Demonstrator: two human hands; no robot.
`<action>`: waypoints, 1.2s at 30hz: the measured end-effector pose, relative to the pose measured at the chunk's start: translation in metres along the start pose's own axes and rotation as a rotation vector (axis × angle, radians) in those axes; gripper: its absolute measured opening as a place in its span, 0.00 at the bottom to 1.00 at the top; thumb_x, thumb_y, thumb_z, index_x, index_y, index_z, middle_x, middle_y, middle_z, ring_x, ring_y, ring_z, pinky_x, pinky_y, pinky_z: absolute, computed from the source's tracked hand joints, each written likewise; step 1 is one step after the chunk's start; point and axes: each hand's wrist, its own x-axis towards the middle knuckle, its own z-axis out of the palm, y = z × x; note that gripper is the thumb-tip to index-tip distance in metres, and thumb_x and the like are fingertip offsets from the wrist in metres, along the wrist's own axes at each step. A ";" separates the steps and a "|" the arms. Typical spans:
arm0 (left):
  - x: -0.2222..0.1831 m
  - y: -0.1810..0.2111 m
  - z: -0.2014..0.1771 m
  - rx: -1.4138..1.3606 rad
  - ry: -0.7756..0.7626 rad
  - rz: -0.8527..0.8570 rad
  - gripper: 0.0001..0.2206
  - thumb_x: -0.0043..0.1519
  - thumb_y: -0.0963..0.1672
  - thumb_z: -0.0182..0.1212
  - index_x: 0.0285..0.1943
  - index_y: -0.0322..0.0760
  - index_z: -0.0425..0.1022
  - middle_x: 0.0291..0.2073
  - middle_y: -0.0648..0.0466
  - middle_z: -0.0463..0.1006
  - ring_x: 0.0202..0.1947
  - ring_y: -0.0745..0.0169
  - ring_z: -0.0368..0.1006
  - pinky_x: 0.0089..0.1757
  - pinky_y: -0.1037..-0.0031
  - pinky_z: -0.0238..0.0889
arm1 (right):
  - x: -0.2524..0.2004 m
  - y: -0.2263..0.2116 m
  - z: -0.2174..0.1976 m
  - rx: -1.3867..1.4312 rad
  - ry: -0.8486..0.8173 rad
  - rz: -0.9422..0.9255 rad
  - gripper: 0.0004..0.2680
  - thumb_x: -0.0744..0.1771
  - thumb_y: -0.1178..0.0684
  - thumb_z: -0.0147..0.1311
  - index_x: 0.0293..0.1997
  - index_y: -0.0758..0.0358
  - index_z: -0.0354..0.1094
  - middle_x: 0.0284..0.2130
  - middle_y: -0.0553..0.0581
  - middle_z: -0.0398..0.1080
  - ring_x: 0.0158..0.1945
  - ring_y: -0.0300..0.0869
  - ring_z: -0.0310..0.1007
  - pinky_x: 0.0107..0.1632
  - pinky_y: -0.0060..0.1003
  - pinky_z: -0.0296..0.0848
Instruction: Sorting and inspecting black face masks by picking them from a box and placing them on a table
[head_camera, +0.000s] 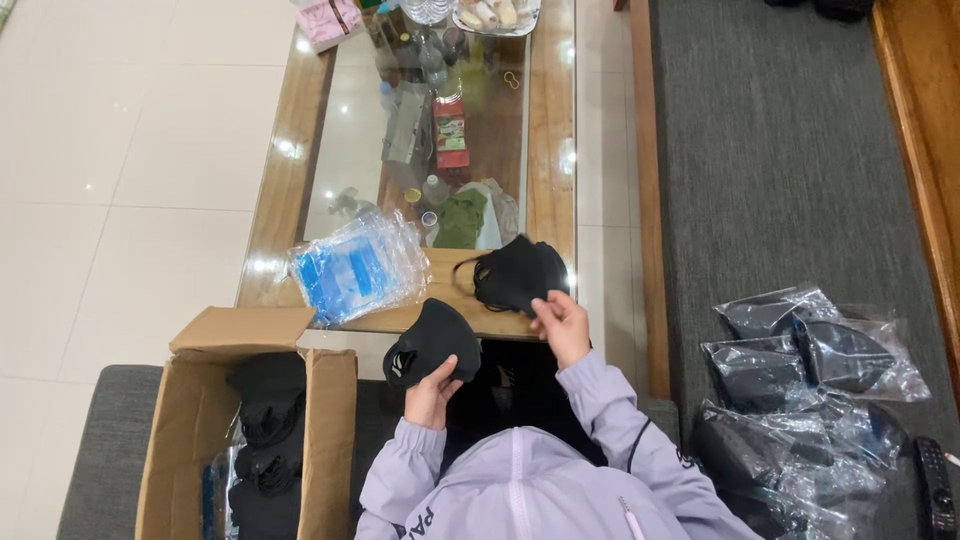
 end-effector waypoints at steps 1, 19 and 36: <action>-0.008 0.005 0.003 -0.019 0.014 0.008 0.40 0.46 0.36 0.82 0.61 0.02 0.59 0.49 0.27 0.70 0.47 0.47 0.73 0.50 0.58 0.71 | 0.007 0.005 -0.004 0.014 0.056 0.097 0.04 0.68 0.58 0.59 0.45 0.65 0.72 0.22 0.58 0.76 0.15 0.38 0.68 0.20 0.26 0.65; 0.063 -0.047 -0.027 0.030 -0.070 -0.006 0.17 0.51 0.37 0.74 0.50 0.31 0.83 0.45 0.46 0.85 0.42 0.56 0.81 0.39 0.71 0.73 | -0.007 -0.040 -0.012 -0.804 0.232 -0.195 0.19 0.67 0.44 0.52 0.64 0.54 0.59 0.42 0.57 0.67 0.40 0.53 0.72 0.42 0.53 0.69; 0.038 -0.043 -0.008 0.036 -0.115 -0.046 0.19 0.50 0.36 0.74 0.52 0.29 0.83 0.44 0.43 0.86 0.44 0.52 0.81 0.43 0.65 0.74 | -0.007 -0.037 -0.005 -1.027 0.072 -0.140 0.20 0.67 0.38 0.46 0.69 0.39 0.61 0.41 0.52 0.61 0.42 0.48 0.73 0.38 0.53 0.73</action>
